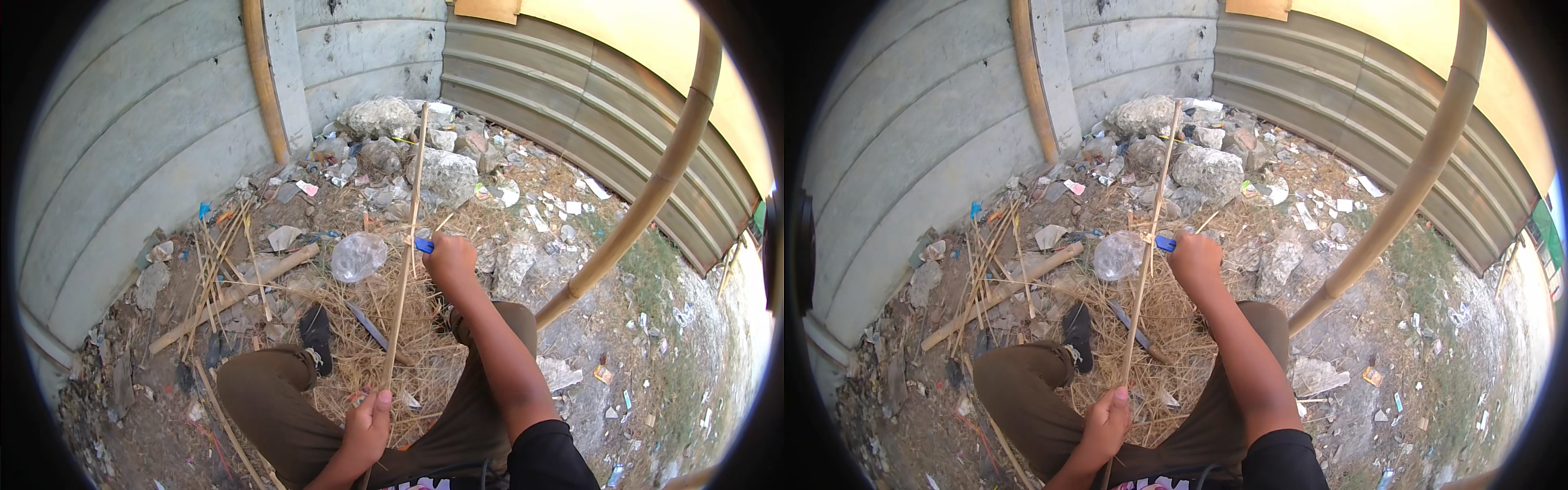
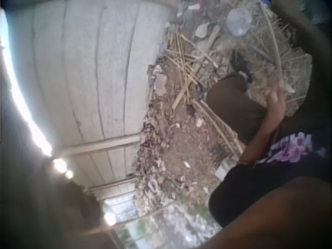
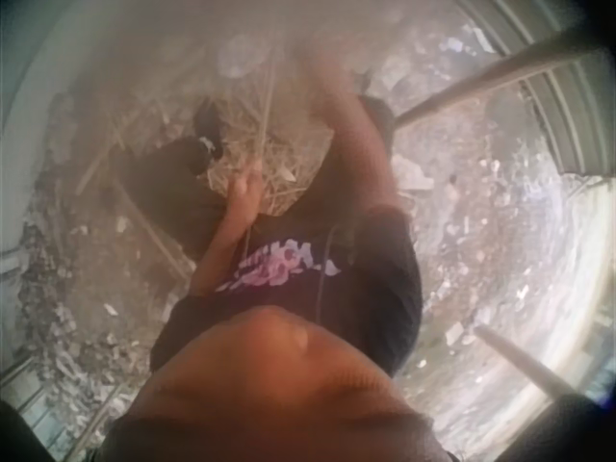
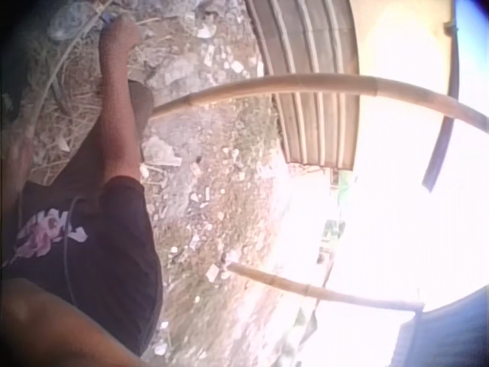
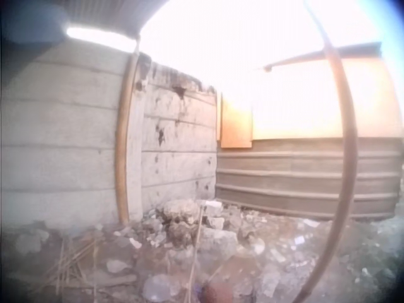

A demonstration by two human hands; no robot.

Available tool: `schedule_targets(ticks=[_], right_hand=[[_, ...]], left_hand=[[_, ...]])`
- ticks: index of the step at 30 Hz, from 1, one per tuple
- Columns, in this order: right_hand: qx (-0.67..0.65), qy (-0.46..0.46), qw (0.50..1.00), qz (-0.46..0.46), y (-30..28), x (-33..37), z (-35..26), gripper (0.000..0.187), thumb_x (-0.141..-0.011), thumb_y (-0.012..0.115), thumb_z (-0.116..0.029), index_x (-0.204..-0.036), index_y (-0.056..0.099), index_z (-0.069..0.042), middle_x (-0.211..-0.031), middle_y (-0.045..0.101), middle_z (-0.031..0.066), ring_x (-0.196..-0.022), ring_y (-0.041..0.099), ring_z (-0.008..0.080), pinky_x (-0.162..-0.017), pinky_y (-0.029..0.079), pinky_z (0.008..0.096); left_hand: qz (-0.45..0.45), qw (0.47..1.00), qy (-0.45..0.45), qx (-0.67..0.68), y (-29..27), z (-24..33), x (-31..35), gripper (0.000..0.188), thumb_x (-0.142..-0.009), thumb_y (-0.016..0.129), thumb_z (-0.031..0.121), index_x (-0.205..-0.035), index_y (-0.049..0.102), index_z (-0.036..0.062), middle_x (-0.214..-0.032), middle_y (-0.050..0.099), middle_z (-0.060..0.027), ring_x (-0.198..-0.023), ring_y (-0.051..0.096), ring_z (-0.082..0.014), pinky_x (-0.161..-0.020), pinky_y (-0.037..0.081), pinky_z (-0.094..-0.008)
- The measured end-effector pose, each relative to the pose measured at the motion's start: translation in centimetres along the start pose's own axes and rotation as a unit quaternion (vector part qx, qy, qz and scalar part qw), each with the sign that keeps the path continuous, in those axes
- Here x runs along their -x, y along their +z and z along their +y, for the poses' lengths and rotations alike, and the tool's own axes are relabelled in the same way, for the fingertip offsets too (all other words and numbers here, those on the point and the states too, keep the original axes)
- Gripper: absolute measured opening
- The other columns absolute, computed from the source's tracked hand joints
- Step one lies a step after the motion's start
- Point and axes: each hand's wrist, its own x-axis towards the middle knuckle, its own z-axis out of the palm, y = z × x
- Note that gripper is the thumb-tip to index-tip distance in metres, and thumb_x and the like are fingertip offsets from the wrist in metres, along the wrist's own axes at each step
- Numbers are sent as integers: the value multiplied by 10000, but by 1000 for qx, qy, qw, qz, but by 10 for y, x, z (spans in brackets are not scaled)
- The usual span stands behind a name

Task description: The person sits cross-legged on the ground and uses a knife to sharpen a long, thin wooden stick. They hold the stick with one hand and scrape the blade along its length to remove bark and smooth the surface. The person rotates the stick periodically to work on different sides.

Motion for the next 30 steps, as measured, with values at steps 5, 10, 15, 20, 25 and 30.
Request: schedule_targets(ticks=[5, 10, 15, 20, 25, 30], right_hand=[[-36, 22, 998, 37, -10, -42, 26, 154, -781, 635, -142, -847, 704, -21, -770, 694, 214, -734, 701, 395, -673, 552, 475], [-479, 140, 783, -371, 6, -45, 21, 113, -798, 672, -110, -737, 618, -33, -549, 535, 45, -430, 485, 184, -420, 363, 339], [-458, 64, 849, -256, 23, -23, 26, 185, -805, 689, -148, -701, 597, -25, -531, 527, 54, -427, 469, 180, -450, 405, 361], [-280, -133, 948, -76, 14, 46, -20, 156, -826, 684, -192, -747, 642, -64, -577, 602, 171, -535, 626, 348, -547, 502, 464], [-188, -177, 965, -33, 14, 97, -40, 138, -782, 712, -215, -749, 641, -101, -600, 622, 150, -575, 648, 367, -558, 522, 478], [-215, -172, 961, -14, 17, 110, -31, 155, -777, 720, -242, -764, 634, -115, -591, 623, 132, -562, 650, 346, -533, 513, 457]], left_hand=[[11, 999, -10, -35, 0, 3, 3, 437, -1070, 460, 380, -886, 553, -5, -560, 454, -13, -520, 426, -84, -489, 368, -305], [-6, 995, -76, 59, -1, -1, 5, 410, -1069, 462, 393, -1030, 584, 4, -579, 447, 26, -482, 424, -50, -443, 365, -243], [-43, 979, -114, 162, -12, 24, 3, 357, -1047, 516, 392, -968, 541, 44, -603, 505, 6, -422, 470, -61, -383, 370, -230], [-4, 975, -89, 203, -21, 49, -13, 312, -1035, 555, 365, -966, 521, 62, -628, 496, 9, -422, 444, -53, -376, 387, -228], [22, 984, -50, 167, -21, 58, -40, 306, -1048, 522, 369, -928, 473, 91, -617, 438, 24, -431, 395, -46, -375, 358, -225], [15, 977, -79, 198, -6, 46, -39, 311, -1055, 500, 376, -944, 466, 88, -629, 449, 13, -433, 396, -53, -380, 360, -244]])
